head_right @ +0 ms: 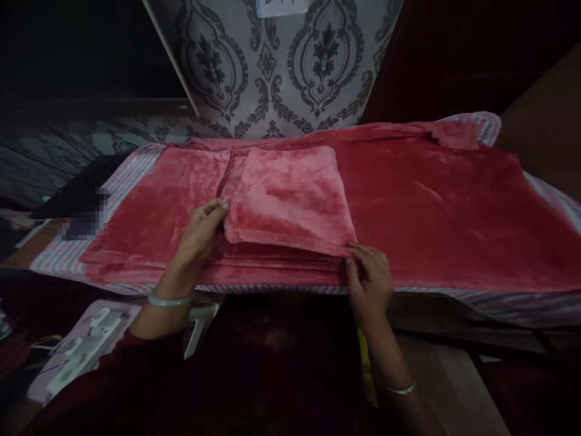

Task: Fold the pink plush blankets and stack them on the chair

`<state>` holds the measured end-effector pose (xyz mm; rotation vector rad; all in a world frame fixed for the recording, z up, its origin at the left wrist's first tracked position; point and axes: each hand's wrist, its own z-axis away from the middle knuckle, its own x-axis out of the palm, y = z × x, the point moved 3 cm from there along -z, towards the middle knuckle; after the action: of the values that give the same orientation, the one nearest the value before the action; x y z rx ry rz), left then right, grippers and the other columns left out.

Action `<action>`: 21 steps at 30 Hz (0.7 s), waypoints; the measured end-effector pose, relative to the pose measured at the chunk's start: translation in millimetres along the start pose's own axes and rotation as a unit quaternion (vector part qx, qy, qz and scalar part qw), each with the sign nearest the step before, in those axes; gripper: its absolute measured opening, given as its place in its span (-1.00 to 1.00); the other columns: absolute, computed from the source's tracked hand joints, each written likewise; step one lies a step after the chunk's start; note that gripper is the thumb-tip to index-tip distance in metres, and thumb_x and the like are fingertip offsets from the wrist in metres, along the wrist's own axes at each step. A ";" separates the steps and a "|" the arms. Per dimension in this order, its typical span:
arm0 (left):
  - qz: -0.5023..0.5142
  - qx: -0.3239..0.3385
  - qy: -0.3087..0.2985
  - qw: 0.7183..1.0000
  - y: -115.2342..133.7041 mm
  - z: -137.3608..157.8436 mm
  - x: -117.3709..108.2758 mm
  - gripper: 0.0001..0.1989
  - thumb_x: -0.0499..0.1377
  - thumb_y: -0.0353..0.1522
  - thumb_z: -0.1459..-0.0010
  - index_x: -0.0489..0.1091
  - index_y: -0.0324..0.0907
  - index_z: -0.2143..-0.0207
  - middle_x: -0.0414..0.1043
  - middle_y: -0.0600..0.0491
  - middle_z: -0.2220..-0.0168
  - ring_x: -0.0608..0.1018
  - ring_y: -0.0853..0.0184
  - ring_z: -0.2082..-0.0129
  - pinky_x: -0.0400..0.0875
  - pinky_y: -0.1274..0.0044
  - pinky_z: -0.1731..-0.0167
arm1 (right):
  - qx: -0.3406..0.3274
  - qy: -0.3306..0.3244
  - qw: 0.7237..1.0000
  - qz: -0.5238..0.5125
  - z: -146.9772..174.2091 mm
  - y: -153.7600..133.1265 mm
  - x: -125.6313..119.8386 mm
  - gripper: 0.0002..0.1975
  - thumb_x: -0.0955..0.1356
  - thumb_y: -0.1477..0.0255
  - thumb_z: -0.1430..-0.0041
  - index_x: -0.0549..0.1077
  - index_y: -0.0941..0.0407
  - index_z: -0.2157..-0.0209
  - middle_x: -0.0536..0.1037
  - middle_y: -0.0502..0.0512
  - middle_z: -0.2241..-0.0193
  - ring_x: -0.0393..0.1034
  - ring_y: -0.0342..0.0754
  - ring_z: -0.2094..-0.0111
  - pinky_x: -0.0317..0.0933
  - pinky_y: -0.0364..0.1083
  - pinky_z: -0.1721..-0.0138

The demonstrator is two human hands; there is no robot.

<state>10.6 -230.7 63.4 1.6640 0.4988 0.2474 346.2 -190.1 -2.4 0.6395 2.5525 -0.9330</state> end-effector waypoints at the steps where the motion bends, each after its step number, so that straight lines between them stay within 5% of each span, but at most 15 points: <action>1: -0.020 0.013 0.014 1.000 -2.0 -2.3 -1.0 -0.61 0.24 -0.08 -0.12 0.20 -0.12 0.53 0.09 0.22 0.58 0.14 0.47 0.58 0.08 0.59 0.55 | -0.010 0.006 1.000 0.008 0.2 -1.2 1.3 -0.83 0.33 0.43 -0.36 0.58 0.06 0.12 0.66 0.16 0.15 0.51 0.09 0.09 0.34 0.12 0.02; 10: -0.326 -0.019 -0.016 0.945 -41.7 6.1 -11.3 -0.73 0.13 -0.38 -0.12 0.16 -0.11 0.60 0.11 0.21 0.64 0.21 0.42 0.59 0.03 0.52 0.51 | -0.053 -0.047 0.997 0.035 9.2 9.6 9.6 -0.84 0.35 0.42 -0.34 0.57 0.06 0.11 0.65 0.15 0.16 0.50 0.08 0.10 0.35 0.11 0.04; 18: -0.345 -0.020 -0.024 0.938 -40.3 5.0 -12.3 -0.72 0.11 -0.32 -0.13 0.13 -0.09 0.61 0.07 0.22 0.67 0.20 0.43 0.60 0.02 0.53 0.52 | -0.069 -0.057 0.996 0.012 -30.1 -11.0 7.6 -0.80 0.33 0.34 -0.36 0.60 0.06 0.14 0.65 0.13 0.20 0.51 0.07 0.14 0.36 0.10 0.05; 21: -0.332 -0.014 -0.022 0.943 -41.2 6.1 -13.6 -0.74 0.09 -0.29 -0.11 0.15 -0.10 0.60 0.09 0.22 0.66 0.20 0.43 0.59 0.02 0.54 0.53 | -0.112 -0.144 0.982 -0.047 -58.6 -34.7 31.1 -0.72 0.26 0.34 -0.42 0.59 0.04 0.03 0.63 0.15 0.09 0.51 0.05 0.05 0.39 0.08 0.00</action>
<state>-6.1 -238.7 23.7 1.3806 0.9812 -0.2789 292.4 -165.3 43.4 0.2970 2.3953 -0.6941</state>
